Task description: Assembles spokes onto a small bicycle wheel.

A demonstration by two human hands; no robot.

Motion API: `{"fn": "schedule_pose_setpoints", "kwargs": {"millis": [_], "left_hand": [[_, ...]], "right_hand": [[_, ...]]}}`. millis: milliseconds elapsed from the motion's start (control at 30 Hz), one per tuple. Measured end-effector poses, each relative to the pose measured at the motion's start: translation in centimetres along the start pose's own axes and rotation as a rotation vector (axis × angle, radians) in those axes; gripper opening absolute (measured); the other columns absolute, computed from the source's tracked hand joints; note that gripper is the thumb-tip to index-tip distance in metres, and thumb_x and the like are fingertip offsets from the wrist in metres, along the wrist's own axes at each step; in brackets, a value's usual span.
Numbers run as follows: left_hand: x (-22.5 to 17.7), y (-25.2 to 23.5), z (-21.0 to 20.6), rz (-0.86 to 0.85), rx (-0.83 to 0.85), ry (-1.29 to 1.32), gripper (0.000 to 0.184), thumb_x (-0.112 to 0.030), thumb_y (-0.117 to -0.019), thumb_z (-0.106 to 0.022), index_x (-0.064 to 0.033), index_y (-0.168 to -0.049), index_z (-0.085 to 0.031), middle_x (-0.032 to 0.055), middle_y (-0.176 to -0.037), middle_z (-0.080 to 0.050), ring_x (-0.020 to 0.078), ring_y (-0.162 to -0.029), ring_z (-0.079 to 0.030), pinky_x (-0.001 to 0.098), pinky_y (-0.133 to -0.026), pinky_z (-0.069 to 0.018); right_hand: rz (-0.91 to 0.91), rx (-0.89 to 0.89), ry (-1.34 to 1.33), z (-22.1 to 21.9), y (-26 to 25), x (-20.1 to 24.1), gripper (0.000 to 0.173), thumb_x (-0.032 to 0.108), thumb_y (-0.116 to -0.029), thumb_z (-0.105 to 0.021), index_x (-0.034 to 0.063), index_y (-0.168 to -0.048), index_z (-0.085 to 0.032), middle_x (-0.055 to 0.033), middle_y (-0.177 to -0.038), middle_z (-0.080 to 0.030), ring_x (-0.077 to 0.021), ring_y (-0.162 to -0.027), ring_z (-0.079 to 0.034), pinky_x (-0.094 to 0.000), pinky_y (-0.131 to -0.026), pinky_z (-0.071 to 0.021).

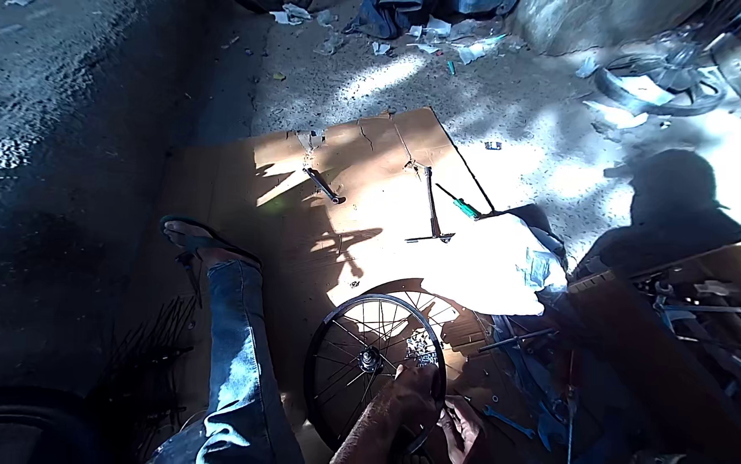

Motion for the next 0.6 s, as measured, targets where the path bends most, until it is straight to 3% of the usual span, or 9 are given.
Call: {"fn": "schedule_pose_setpoints", "kwargs": {"millis": [67, 200, 300, 367, 433, 533, 600], "left_hand": [[0.1, 0.1, -0.2, 0.004, -0.022, -0.034, 0.037, -0.020, -0.0878, -0.070, -0.0038, -0.120, -0.063, 0.0184, -0.113, -0.069, 0.0344, -0.110, -0.066, 0.0582, -0.097, -0.0506], [0.0, 0.1, -0.6, 0.018, -0.057, -0.024, 0.038, -0.019, -0.0896, -0.068, -0.0067, -0.125, -0.061, 0.0157, -0.113, -0.070, 0.0322, -0.110, -0.066, 0.0580, -0.101, -0.0484], [-0.6, 0.5, -0.6, 0.056, -0.087, -0.043, 0.038, -0.021, -0.0938, -0.063, -0.0099, -0.130, -0.059, 0.0122, -0.117, -0.070, 0.0272, -0.116, -0.064, 0.0558, -0.115, -0.0338], [-0.7, 0.6, -0.6, 0.046, -0.117, -0.064, 0.041, -0.023, -0.0938, -0.063, -0.0095, -0.132, -0.059, 0.0126, -0.118, -0.070, 0.0271, -0.117, -0.064, 0.0558, -0.117, -0.0316], [-0.6, 0.7, -0.7, 0.041, -0.099, -0.051, 0.042, -0.022, -0.0920, -0.065, -0.0085, -0.132, -0.058, 0.0134, -0.117, -0.070, 0.0283, -0.115, -0.065, 0.0561, -0.113, -0.0379], [0.1, 0.3, -0.9, -0.020, -0.073, 0.006, 0.040, -0.018, -0.0872, -0.070, -0.0049, -0.124, -0.061, 0.0155, -0.111, -0.070, 0.0311, -0.107, -0.068, 0.0566, -0.097, -0.0519], [0.6, 0.1, -1.0, -0.051, -0.069, 0.021, 0.038, -0.019, -0.0861, -0.071, -0.0044, -0.120, -0.063, 0.0158, -0.109, -0.070, 0.0315, -0.104, -0.068, 0.0561, -0.093, -0.0537]], "right_hand": [[-0.052, 0.061, -0.057, 0.1, 0.1, 0.4, 0.030, 0.003, -0.0925, -0.065, -0.0067, -0.121, -0.062, -0.0164, -0.118, -0.066, -0.0154, -0.098, -0.071, -0.0312, -0.087, -0.0628], [0.020, 0.007, -0.038, -0.1, -0.1, -0.3, 0.019, -0.002, -0.0894, -0.062, -0.0042, -0.108, -0.066, -0.0116, -0.103, -0.069, -0.0116, -0.084, -0.071, -0.0274, -0.078, -0.0630], [0.063, -0.014, 0.043, 0.2, -0.2, 0.0, 0.018, -0.002, -0.0901, -0.061, -0.0069, -0.106, -0.069, -0.0139, -0.100, -0.070, -0.0123, -0.082, -0.071, -0.0276, -0.078, -0.0621], [0.026, 0.028, 0.036, 0.4, -0.3, 0.3, 0.021, -0.001, -0.0928, -0.062, -0.0081, -0.112, -0.066, -0.0157, -0.105, -0.069, -0.0147, -0.089, -0.072, -0.0301, -0.083, -0.0620], [-0.005, 0.053, -0.030, 0.3, -0.1, 0.1, 0.026, 0.000, -0.0915, -0.065, -0.0059, -0.117, -0.061, -0.0134, -0.108, -0.069, -0.0137, -0.092, -0.071, -0.0304, -0.085, -0.0628], [0.035, 0.002, -0.061, 0.1, 0.1, -0.7, 0.021, -0.001, -0.0887, -0.064, -0.0040, -0.110, -0.066, -0.0101, -0.103, -0.070, -0.0101, -0.088, -0.070, -0.0264, -0.081, -0.0617], [0.031, -0.011, -0.041, 0.0, 0.1, -0.9, 0.016, -0.001, -0.0904, -0.062, -0.0043, -0.105, -0.068, -0.0104, -0.100, -0.070, -0.0111, -0.084, -0.070, -0.0272, -0.079, -0.0621]]}}
Point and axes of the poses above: each hand's wrist, its own y-axis away from the middle knuckle, its own z-axis out of the back of the hand, x = y × z, the point moved 4 cm from there along -y, towards the middle knuckle
